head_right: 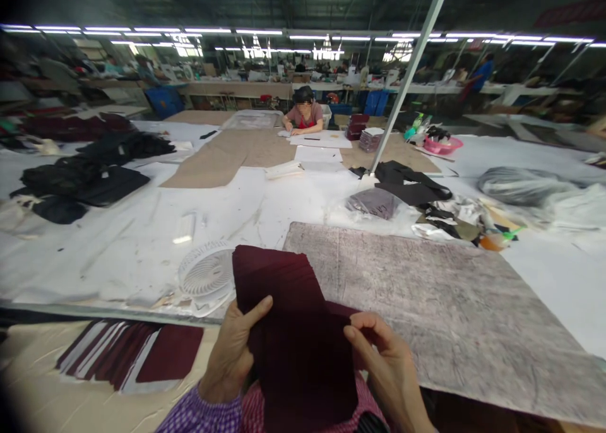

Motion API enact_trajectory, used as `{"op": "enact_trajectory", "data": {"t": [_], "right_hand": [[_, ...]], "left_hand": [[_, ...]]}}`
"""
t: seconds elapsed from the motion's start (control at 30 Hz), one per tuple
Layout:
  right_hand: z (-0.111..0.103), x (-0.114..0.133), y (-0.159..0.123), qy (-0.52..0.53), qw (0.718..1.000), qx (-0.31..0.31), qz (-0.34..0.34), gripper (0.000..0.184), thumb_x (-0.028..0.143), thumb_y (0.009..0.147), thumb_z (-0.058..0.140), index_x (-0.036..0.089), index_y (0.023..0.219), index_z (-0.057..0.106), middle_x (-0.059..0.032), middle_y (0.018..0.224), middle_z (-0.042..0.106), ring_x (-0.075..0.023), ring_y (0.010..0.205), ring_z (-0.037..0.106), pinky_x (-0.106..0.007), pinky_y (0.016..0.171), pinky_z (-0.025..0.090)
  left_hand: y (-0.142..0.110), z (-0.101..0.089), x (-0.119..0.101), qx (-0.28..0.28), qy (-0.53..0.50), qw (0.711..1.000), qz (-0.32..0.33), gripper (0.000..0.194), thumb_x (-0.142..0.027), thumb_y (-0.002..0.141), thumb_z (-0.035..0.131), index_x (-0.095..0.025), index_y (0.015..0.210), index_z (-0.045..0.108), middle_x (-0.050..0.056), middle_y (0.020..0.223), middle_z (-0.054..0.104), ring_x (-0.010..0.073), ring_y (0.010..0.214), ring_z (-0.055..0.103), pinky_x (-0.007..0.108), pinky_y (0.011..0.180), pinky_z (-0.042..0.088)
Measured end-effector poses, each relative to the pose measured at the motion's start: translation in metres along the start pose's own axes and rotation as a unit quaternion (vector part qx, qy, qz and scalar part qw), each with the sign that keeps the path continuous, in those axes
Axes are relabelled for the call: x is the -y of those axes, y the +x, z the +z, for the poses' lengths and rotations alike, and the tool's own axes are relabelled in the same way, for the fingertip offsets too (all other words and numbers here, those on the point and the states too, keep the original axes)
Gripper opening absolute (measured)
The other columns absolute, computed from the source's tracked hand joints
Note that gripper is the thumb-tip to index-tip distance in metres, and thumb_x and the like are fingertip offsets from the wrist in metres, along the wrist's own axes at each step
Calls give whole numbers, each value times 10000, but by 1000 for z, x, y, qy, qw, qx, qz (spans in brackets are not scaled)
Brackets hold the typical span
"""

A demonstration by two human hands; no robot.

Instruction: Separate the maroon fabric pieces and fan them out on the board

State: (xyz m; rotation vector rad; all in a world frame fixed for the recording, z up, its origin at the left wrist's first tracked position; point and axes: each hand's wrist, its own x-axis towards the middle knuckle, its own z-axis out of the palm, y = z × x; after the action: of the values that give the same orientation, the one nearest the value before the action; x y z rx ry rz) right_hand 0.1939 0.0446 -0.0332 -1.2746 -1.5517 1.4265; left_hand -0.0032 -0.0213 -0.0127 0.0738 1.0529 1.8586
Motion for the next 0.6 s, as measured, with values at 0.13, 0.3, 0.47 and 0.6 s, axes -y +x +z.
{"op": "enact_trajectory", "data": {"t": [0.13, 0.3, 0.47, 0.6], "right_hand": [[-2, 18, 11, -72, 996, 10, -44, 215, 416, 724, 676, 219, 763, 599, -2, 647, 584, -158, 589, 540, -246, 498, 434], [5, 40, 17, -165, 979, -1, -122, 164, 366, 801, 586, 217, 843, 638, -28, 811, 648, -181, 734, 584, -265, 631, 459], [9, 46, 24, -195, 973, -36, -120, 208, 381, 800, 550, 198, 715, 603, -4, 657, 601, -154, 607, 547, -259, 559, 426], [11, 42, 33, -167, 973, -92, -134, 236, 387, 775, 560, 201, 635, 522, 13, 613, 531, -141, 585, 507, -266, 577, 427]], "left_hand": [[4, 13, -1, 14, -16, 1000, 20, 669, -91, 667, 705, -250, 1273, 470, 35, 1084, 697, 223, 961, 655, 396, 920, 484], [2, 25, 8, 40, -39, 998, 20, 695, -76, 687, 688, -240, 1309, 425, 58, 1147, 664, 233, 1009, 632, 412, 947, 462], [-1, 28, 19, 26, -49, 998, 14, 713, -87, 691, 686, -247, 1325, 402, 49, 1071, 694, 240, 951, 654, 430, 900, 492], [-3, 30, 23, 27, -36, 999, 13, 645, -112, 705, 680, -221, 1298, 451, 40, 967, 726, 228, 916, 669, 406, 914, 487]]}}
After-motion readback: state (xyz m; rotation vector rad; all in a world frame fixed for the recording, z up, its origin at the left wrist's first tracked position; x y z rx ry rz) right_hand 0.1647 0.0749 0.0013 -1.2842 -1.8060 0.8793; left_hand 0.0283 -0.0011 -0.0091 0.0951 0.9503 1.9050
